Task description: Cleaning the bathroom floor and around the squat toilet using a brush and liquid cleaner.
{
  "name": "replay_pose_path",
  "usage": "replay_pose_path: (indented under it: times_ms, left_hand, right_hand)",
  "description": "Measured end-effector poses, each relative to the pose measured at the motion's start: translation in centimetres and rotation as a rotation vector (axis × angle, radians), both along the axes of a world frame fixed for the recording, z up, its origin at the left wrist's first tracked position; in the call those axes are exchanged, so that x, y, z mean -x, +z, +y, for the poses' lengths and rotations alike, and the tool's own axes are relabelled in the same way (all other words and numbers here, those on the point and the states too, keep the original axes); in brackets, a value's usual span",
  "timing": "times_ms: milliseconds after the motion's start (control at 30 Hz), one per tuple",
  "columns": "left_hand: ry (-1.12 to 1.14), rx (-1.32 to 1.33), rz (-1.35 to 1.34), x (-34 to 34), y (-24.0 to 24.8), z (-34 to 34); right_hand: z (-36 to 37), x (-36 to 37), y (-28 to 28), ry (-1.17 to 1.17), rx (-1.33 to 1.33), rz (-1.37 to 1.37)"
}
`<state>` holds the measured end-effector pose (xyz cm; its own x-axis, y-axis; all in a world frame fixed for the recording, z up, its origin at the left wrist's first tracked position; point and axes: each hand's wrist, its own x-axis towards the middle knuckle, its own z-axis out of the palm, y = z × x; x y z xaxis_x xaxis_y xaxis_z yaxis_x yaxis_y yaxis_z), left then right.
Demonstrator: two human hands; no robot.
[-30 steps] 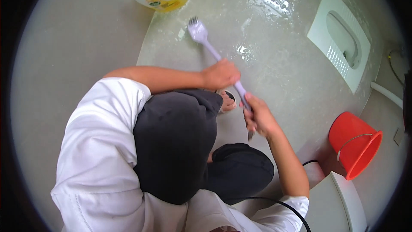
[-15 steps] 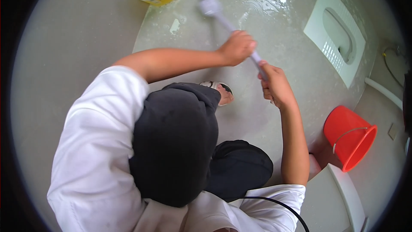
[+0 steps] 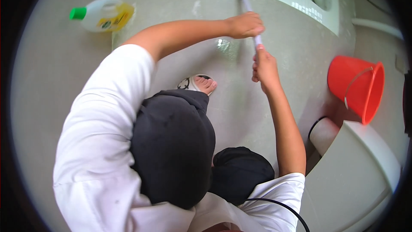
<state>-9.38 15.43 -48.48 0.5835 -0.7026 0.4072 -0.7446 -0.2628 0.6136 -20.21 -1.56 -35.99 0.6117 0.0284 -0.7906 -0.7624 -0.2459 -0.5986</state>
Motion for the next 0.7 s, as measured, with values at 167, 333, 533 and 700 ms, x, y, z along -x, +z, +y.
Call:
replay_pose_path:
  times_ms: [167,333,533,700]
  left_hand:
    - [0.153,0.076,0.057,-1.4,5.0,-13.2]
    - [0.229,-0.086,0.079,8.2,6.1,-11.5]
    - [-0.023,-0.209,0.112,6.3,-1.5,-5.7]
    - [-0.431,-0.336,-0.176,-3.7,-1.2,-20.7]
  right_hand:
    - [-13.3,-2.7,3.8,-0.124,-0.020,-0.096]
    - [-13.5,1.3,5.7,0.265,0.152,-0.097]
    - [-8.0,4.2,-5.9,0.329,0.223,-0.366]
    - [-13.5,2.5,-9.6,-0.227,0.431,-0.394]
